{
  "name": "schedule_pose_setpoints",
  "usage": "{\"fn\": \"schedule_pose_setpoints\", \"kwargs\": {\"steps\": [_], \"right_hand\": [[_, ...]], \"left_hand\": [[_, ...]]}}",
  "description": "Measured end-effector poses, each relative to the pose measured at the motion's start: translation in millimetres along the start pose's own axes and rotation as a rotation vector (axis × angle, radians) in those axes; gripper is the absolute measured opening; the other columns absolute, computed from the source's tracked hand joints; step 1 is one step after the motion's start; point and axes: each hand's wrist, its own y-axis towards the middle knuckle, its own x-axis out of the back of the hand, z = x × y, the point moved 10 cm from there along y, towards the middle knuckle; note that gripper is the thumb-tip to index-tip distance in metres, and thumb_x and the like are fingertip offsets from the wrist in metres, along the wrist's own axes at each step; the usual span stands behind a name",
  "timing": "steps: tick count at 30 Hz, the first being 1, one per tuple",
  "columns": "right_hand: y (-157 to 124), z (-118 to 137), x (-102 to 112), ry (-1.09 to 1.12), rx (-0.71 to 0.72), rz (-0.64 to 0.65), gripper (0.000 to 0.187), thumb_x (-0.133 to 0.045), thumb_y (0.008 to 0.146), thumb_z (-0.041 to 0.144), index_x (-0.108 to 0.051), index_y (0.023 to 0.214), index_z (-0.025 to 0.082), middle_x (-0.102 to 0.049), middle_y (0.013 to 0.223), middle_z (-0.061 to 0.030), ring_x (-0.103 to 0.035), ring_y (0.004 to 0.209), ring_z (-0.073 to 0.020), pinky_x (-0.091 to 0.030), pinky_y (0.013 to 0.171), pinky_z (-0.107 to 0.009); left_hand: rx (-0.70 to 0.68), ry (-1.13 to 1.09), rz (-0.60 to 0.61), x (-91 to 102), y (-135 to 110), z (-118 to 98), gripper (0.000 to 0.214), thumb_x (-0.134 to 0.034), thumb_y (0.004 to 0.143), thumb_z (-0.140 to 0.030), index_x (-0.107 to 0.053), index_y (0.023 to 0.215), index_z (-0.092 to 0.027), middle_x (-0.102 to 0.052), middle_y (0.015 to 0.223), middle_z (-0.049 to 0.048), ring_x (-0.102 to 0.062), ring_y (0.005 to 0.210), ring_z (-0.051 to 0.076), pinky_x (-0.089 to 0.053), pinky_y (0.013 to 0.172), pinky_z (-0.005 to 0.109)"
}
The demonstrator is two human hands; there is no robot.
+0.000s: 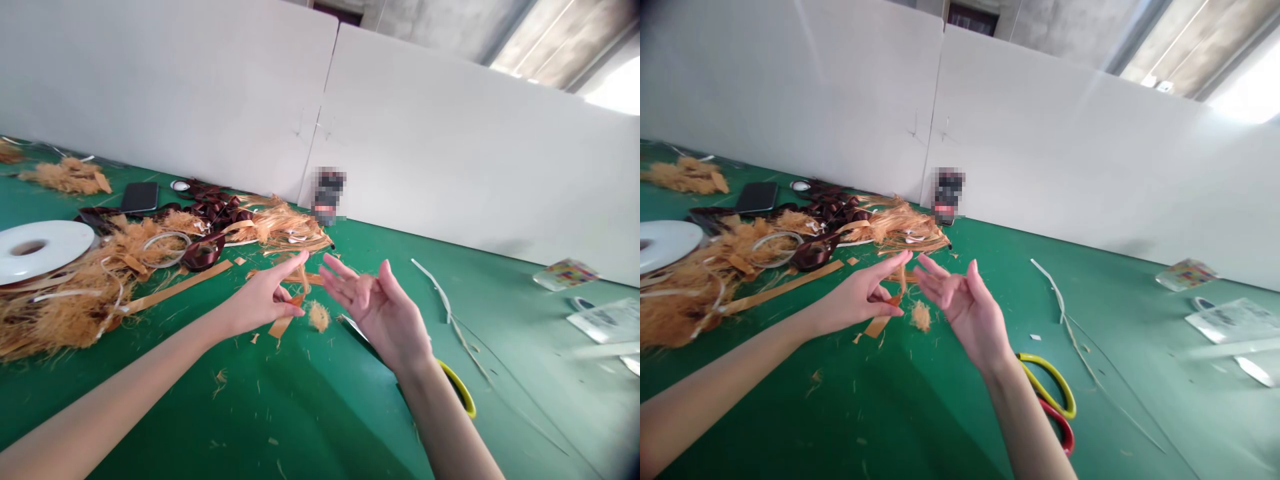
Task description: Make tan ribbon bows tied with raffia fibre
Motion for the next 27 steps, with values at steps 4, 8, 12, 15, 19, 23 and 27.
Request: {"fn": "schedule_pose_setpoints", "kwargs": {"steps": [4,8,12,15,19,23,27], "right_hand": [[-4.2,-13.0,-13.1,0.157,-0.205,0.115,0.056,-0.033,0.094,0.058,-0.07,0.078,0.019,-0.07,0.118,-0.0088,-0.057,0.055,-0.0093,-0.046,0.06,-0.027],[-9.7,-34.8,3.8,-0.205,-0.366,0.042,0.047,-0.043,0.093,0.048,-0.07,0.102,0.011,-0.075,0.084,-0.0119,-0.026,0.041,-0.0059,-0.022,0.044,-0.025],[-33.8,-50.9,-27.2,-0.207,-0.527,0.463,0.036,-0.044,0.086,0.023,-0.072,0.104,0.01,-0.058,0.045,0.0014,-0.021,0.036,-0.0052,-0.02,0.04,-0.023],[-30.5,-25.3,-38.3,-0.049,-0.312,0.507,0.062,-0.044,0.075,0.011,-0.053,0.135,0.024,-0.074,0.081,-0.002,-0.054,0.046,-0.0085,-0.045,0.051,-0.024],[-12.6,21.2,-15.3,-0.617,0.269,0.114,0.076,-0.049,0.076,0.008,-0.035,0.147,0.031,-0.032,0.157,-0.0032,-0.042,0.137,-0.0239,-0.035,0.111,-0.047],[-17.5,33.4,-18.6,-1.207,0.546,-0.117,0.02,-0.054,0.085,0.014,-0.068,0.099,0.019,-0.027,0.158,-0.0083,-0.036,0.141,-0.0294,-0.015,0.119,-0.054],[-15.6,28.4,-8.9,-0.883,0.389,-0.131,0.042,-0.049,0.094,0.037,-0.052,0.055,0.021,-0.06,0.135,-0.0097,-0.043,0.136,-0.0257,-0.022,0.117,-0.05]], "left_hand": [[-0.018,-0.027,-0.019,2.8,0.9,-2.2,0.095,-0.074,0.074,-0.026,-0.021,0.151,-0.037,-0.021,0.16,0.0076,-0.062,0.073,0.012,-0.054,0.074,0.034],[-0.056,-0.117,-0.074,11.7,1.6,-7.6,0.094,-0.075,0.073,-0.022,-0.022,0.151,-0.037,-0.015,0.162,0.0078,-0.066,0.077,0.013,-0.055,0.079,0.035],[-0.09,-0.17,-0.111,17.3,1.8,-10.8,0.096,-0.074,0.074,-0.019,-0.02,0.151,-0.039,-0.014,0.162,0.0047,-0.067,0.082,0.014,-0.055,0.085,0.036],[-0.05,-0.125,-0.078,9.7,0.2,-10.0,0.097,-0.075,0.072,-0.019,-0.021,0.151,-0.038,-0.015,0.162,0.0066,-0.066,0.078,0.013,-0.056,0.08,0.036],[-0.022,-0.041,-0.007,-5.4,-5.1,-12.0,0.095,-0.074,0.073,-0.021,-0.021,0.15,-0.039,-0.032,0.156,0.0087,-0.064,0.069,0.012,-0.056,0.072,0.036],[-0.053,-0.009,-0.001,-7.9,-7.8,-15.7,0.093,-0.073,0.074,-0.023,-0.022,0.151,-0.038,-0.046,0.146,0.0103,-0.062,0.064,0.013,-0.056,0.067,0.035],[-0.058,0.018,-0.043,-0.3,-4.3,-13.2,0.091,-0.072,0.075,-0.025,-0.022,0.151,-0.037,-0.038,0.152,0.0101,-0.062,0.07,0.013,-0.056,0.069,0.034]]}}
